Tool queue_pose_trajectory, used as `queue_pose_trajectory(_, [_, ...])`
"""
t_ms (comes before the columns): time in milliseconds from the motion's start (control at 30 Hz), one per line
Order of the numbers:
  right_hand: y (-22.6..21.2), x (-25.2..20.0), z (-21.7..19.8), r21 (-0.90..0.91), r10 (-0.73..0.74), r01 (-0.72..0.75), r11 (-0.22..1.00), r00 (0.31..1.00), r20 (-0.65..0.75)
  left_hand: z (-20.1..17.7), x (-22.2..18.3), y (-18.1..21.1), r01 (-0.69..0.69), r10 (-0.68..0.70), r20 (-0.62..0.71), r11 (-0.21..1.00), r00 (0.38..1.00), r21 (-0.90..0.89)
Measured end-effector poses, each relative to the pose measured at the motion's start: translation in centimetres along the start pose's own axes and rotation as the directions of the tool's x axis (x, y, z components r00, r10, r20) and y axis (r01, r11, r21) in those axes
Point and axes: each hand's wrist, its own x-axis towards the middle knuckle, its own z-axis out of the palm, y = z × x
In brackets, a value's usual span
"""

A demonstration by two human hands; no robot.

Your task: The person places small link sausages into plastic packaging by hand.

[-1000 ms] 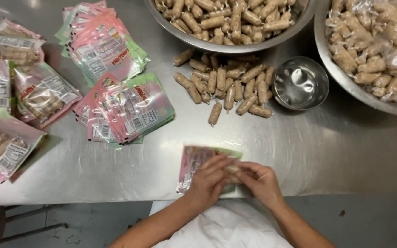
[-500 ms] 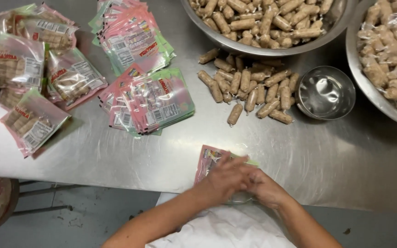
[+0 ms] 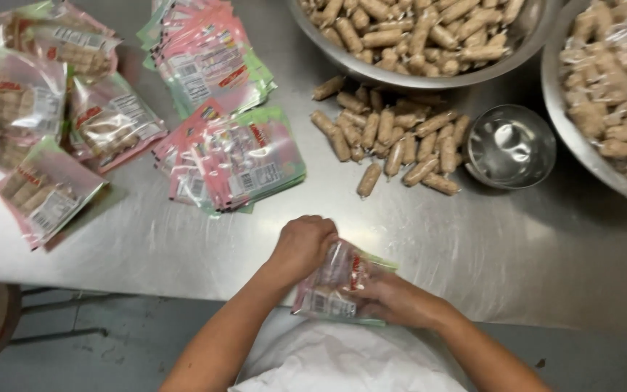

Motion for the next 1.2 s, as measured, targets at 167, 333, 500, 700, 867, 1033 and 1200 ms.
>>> queue_pose_trajectory(167, [2.2, -1.5, -6.6, 0.000, 0.198, -0.206, 0.979, 0.941, -0.275, -2.9, -1.2, -0.7, 0.189, -0.187, 0.074, 0.982, 0.980, -0.018])
queue_pose_trajectory(333, [9.5, -1.1, -10.9, -0.535, 0.040, -0.721, 0.440, 0.611, -0.791, -4.1, -2.5, -0.3, 0.231, -0.225, 0.075, 0.970, 0.971, -0.078])
queue_pose_trajectory(500, [11.0, -0.7, -9.4, -0.462, 0.118, -0.735, 0.497, 0.584, -0.803, -4.5, -2.9, -0.5, 0.244, -0.235, 0.087, 0.961, 0.968, -0.129])
queue_pose_trajectory(700, [4.8, -1.5, -9.7, 0.225, 0.499, -0.585, 0.779, 0.363, -0.787, -5.5, -3.3, -0.3, 0.306, -0.294, 0.093, 0.939, 0.951, -0.158])
queue_pose_trajectory(867, [11.3, 2.4, -12.0, -0.680, -0.162, -0.620, 0.391, 0.681, -0.714, -5.5, -2.6, 0.1, 0.248, -0.242, 0.061, 0.962, 0.968, -0.117])
queue_pose_trajectory(1033, [11.1, 3.7, -11.5, -0.837, -0.136, -0.535, 0.118, 0.826, -0.547, -5.5, -2.6, -0.1, 0.235, -0.233, 0.033, 0.968, 0.972, -0.092])
queue_pose_trajectory(1200, [-1.5, -1.6, -10.5, -0.120, 0.402, -0.535, 0.836, 0.748, -0.528, -7.7, -3.1, 1.5, 0.173, -0.169, 0.035, 0.966, 0.985, -0.192])
